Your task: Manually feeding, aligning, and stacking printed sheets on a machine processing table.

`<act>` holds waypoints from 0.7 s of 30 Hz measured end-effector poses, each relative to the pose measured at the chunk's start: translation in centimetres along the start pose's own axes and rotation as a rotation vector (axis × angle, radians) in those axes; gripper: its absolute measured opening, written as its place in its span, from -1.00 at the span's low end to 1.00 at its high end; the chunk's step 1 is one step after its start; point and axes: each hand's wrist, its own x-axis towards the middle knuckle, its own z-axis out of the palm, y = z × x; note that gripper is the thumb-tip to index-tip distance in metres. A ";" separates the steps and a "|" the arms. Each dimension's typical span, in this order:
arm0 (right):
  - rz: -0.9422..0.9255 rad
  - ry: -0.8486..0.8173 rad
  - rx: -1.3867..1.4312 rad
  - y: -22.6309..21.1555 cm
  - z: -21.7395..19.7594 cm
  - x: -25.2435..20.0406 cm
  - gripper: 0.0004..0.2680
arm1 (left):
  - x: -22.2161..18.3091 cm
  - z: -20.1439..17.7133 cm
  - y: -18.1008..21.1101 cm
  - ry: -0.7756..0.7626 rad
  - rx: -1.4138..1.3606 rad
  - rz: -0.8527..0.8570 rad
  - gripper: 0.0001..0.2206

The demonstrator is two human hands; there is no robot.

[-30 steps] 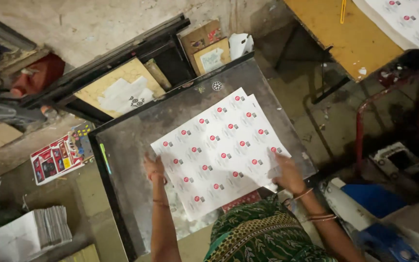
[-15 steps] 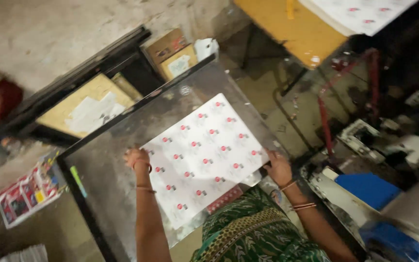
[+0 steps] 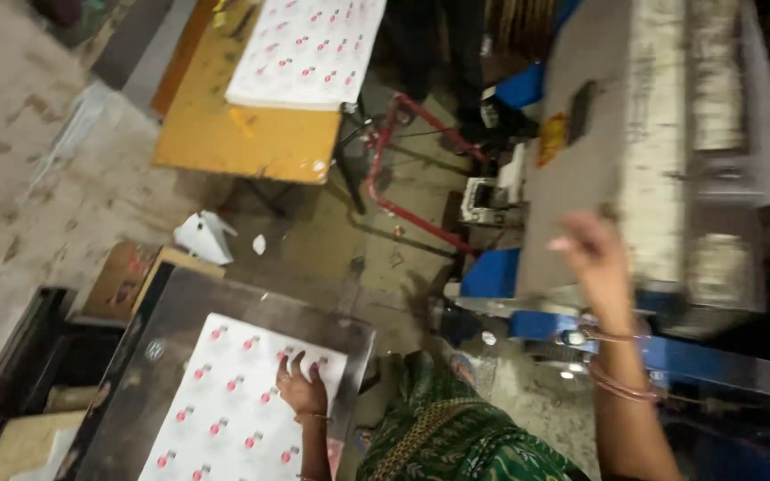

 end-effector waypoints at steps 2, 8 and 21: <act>-0.093 0.180 -0.055 -2.0 -4.6 2.1 -0.56 | 0.8 1.1 1.4 0.032 -0.027 0.025 -0.64; 0.140 0.790 -0.409 19.7 -11.5 18.3 -0.10 | 1.4 0.8 6.0 0.054 -0.086 -0.005 -0.63; -0.047 -0.992 0.090 17.1 32.0 -12.6 -0.83 | -1.7 7.4 6.8 0.017 -0.661 0.031 -0.85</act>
